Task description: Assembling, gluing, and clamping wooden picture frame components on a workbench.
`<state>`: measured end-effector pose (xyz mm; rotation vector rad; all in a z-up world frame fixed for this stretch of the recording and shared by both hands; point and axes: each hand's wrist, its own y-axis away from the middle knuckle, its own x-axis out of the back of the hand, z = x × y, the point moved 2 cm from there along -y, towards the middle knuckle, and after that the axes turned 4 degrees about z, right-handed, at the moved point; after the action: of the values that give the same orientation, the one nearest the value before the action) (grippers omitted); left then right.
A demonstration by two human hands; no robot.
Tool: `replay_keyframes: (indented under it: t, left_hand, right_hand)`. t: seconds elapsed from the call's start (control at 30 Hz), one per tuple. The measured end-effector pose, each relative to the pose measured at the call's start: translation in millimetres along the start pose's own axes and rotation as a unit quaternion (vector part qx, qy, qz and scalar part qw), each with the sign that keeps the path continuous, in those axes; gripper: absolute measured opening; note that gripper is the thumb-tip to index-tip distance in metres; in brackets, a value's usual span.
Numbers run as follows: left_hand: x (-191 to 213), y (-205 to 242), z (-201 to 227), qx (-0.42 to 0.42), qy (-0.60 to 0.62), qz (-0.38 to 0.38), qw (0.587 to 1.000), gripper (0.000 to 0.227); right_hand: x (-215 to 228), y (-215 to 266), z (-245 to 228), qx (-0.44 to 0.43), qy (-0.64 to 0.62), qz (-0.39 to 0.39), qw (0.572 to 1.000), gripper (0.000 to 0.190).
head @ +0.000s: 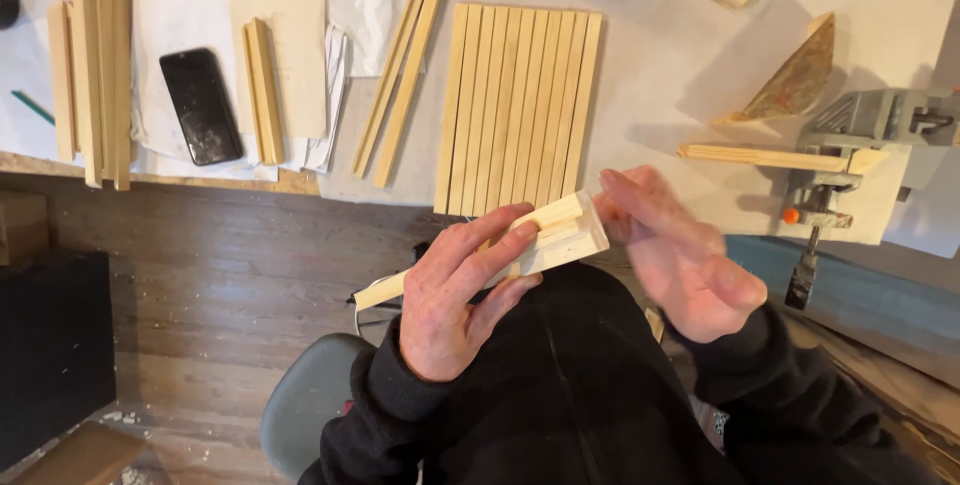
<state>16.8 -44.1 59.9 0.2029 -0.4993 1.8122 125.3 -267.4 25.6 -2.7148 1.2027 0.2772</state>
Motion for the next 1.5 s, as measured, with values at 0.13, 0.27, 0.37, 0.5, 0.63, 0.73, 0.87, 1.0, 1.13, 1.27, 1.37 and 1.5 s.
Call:
replay_keyframes:
  t: [0.13,0.27,0.37,0.5,0.63,0.73,0.87,1.0,1.13,1.27,1.37,1.5]
  left_hand:
    - [-2.9,-1.6,-0.5,0.011,0.003,-0.002,1.000,0.053]
    - [-2.5,-3.3,0.4,0.010,0.011,0.004,1.000,0.052]
    - [-2.7,-5.5,-0.3,0.001,0.013,0.003,1.000,0.053]
    - [-3.1,-6.4,-2.1,0.005,0.020,-0.007,1.000,0.053]
    - [-1.4,-7.8,-5.1,-0.006,0.030,-0.004,1.000,0.053]
    - [-0.9,-10.0,-5.3,-0.004,0.007,-0.019,1.000,0.053]
    - [-1.5,-12.0,-10.9,-0.014,0.015,-0.016,1.000,0.053]
    - [-5.1,-9.5,-17.1,-0.005,0.001,-0.035,0.999,0.052]
    - [-0.9,-10.1,-30.8,-0.004,0.052,0.005,0.999,0.048]
    - [6.8,-17.9,-33.7,0.020,0.053,-0.015,0.998,0.044]
    - [3.8,-21.3,-43.7,0.065,0.010,-0.024,0.998,0.041]
    - [1.7,-22.5,-48.3,0.051,0.026,-0.044,0.997,0.040]
  right_hand:
    - [-8.5,9.9,23.0,-0.103,-0.204,0.035,0.973,0.103]
    - [-19.7,10.4,23.0,-0.069,-0.245,0.017,0.967,0.098]
    - [-22.3,15.7,26.4,-0.083,-0.195,-0.006,0.977,0.094]
    - [-28.3,22.8,32.4,-0.042,-0.167,-0.006,0.985,0.094]
    - [-22.3,37.0,48.1,0.029,-0.087,0.033,0.995,0.096]
    - [-25.2,36.1,39.7,0.040,-0.028,0.058,0.997,0.092]
    - [-13.7,41.4,40.1,0.061,0.000,0.079,0.995,0.088]
    - [-10.4,41.2,25.9,0.041,0.108,0.117,0.986,0.089]
    - [-10.0,45.5,24.8,-0.024,0.199,0.099,0.975,0.092]
    - [-14.5,55.3,31.9,-0.059,-0.036,0.113,0.991,0.093]
    - [-22.0,61.0,26.9,-0.115,-0.325,0.169,0.923,0.089]
    - [-25.8,67.3,47.2,-0.146,-0.495,0.217,0.829,0.070]
